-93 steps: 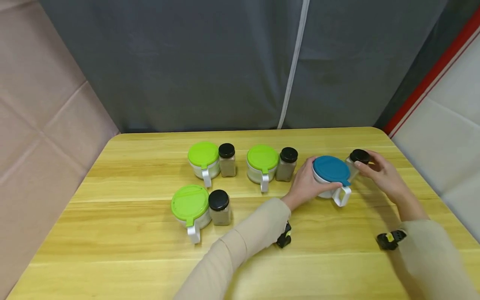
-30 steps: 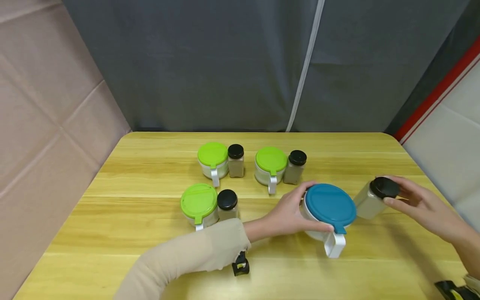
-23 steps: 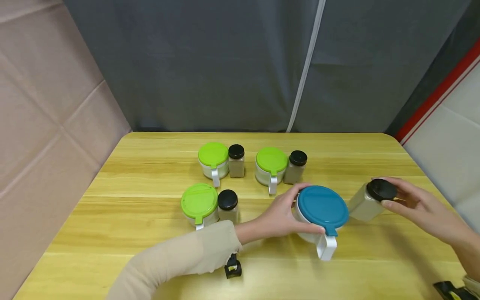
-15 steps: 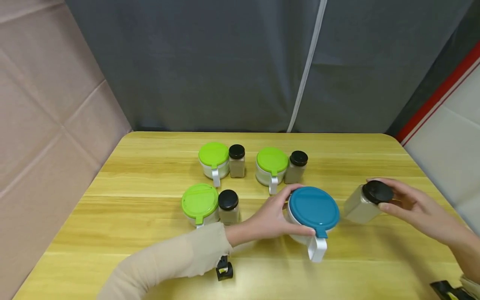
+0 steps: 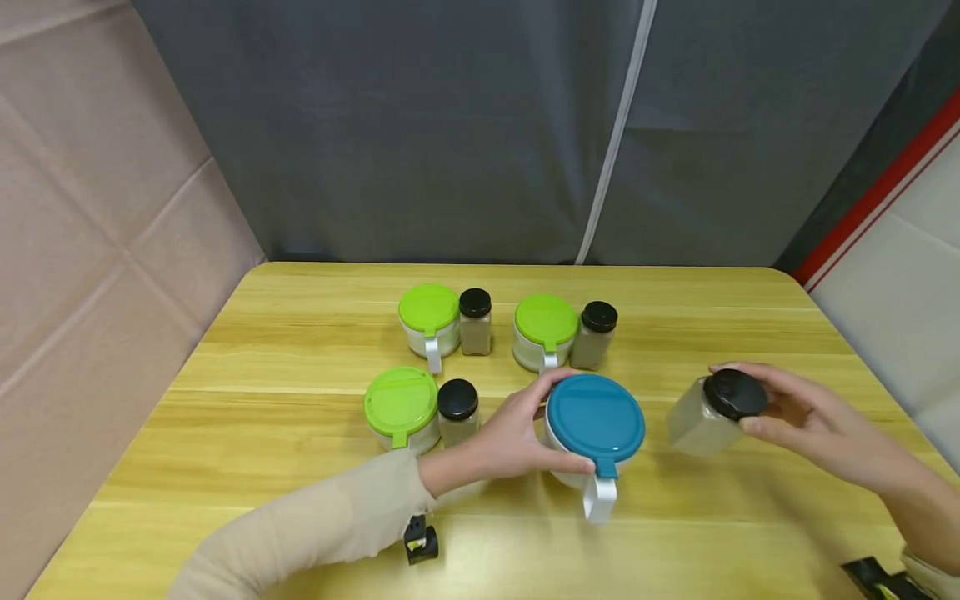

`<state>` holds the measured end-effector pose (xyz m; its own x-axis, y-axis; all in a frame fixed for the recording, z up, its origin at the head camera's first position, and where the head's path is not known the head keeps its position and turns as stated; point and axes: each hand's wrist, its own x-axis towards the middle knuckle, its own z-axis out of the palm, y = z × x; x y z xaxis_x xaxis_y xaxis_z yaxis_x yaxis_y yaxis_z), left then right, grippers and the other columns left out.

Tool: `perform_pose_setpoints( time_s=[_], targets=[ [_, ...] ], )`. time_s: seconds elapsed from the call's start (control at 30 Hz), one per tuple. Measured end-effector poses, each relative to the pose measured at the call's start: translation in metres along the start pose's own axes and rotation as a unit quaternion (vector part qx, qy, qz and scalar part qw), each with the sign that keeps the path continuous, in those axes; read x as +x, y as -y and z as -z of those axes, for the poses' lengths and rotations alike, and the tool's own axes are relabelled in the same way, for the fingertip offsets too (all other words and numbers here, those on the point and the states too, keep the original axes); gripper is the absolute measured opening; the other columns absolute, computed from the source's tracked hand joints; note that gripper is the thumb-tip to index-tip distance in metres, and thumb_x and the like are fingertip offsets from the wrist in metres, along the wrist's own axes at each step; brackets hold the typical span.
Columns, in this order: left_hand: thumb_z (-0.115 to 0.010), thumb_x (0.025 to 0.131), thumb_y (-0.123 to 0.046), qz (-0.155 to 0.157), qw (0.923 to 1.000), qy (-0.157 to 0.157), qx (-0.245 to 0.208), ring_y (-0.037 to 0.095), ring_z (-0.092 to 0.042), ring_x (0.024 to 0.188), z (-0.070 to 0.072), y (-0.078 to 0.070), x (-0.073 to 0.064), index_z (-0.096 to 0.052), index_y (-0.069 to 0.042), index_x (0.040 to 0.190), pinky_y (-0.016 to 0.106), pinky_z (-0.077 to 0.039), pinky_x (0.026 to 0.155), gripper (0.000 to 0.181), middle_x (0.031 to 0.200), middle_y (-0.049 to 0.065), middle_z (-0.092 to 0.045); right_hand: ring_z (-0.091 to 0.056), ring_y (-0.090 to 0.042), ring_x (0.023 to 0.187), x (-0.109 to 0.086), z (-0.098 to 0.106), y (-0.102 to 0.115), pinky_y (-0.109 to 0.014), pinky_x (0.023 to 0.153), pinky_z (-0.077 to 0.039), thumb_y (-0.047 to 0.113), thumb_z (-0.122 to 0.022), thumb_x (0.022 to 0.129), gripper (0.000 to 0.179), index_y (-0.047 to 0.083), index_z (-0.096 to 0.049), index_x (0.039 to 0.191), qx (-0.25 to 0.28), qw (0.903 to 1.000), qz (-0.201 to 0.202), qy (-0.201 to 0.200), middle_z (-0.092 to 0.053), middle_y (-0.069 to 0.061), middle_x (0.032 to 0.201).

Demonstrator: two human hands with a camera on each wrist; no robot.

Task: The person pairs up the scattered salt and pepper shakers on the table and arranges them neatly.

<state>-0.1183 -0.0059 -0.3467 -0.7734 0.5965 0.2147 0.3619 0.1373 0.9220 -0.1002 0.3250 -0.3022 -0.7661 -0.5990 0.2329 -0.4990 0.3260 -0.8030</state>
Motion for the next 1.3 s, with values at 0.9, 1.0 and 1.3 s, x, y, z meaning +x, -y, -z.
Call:
perform_pose_setpoints(
  time_s=[0.9, 1.0, 1.3],
  targets=[
    [-0.083, 0.066, -0.020, 0.040, 0.9989, 0.007, 0.022, 0.011, -0.046, 0.116, 0.009, 0.021, -0.020, -0.033, -0.015, 0.136, 0.025, -0.037, 0.096, 0.086, 0.130, 0.001, -0.046, -0.052, -0.011, 0.108, 0.026, -0.039, -0.006, -0.019, 0.082, -0.045, -0.018, -0.051, 0.082, 0.056, -0.003, -0.038, 0.134, 0.035, 0.9984, 0.033, 0.030, -0.047, 0.000, 0.132],
    [-0.083, 0.066, -0.020, 0.046, 0.9986, 0.009, 0.026, 0.011, -0.046, 0.116, 0.009, 0.023, -0.020, -0.033, -0.014, 0.137, 0.025, -0.036, 0.096, 0.087, 0.130, 0.001, -0.046, -0.050, -0.010, 0.112, 0.028, -0.043, -0.009, -0.019, 0.084, -0.044, -0.018, -0.052, 0.083, 0.055, -0.004, -0.038, 0.134, 0.038, 0.9980, 0.036, 0.034, -0.046, 0.000, 0.133],
    [-0.083, 0.066, -0.023, 0.045, 0.9981, 0.014, 0.041, 0.011, -0.045, 0.116, 0.007, 0.031, -0.021, -0.032, -0.014, 0.137, 0.027, -0.036, 0.096, 0.088, 0.130, 0.000, -0.046, -0.051, -0.010, 0.111, 0.029, -0.053, -0.015, -0.019, 0.085, -0.043, -0.014, -0.053, 0.084, 0.052, -0.002, -0.040, 0.133, 0.050, 0.9979, 0.018, 0.037, -0.048, -0.002, 0.131]
  ],
)
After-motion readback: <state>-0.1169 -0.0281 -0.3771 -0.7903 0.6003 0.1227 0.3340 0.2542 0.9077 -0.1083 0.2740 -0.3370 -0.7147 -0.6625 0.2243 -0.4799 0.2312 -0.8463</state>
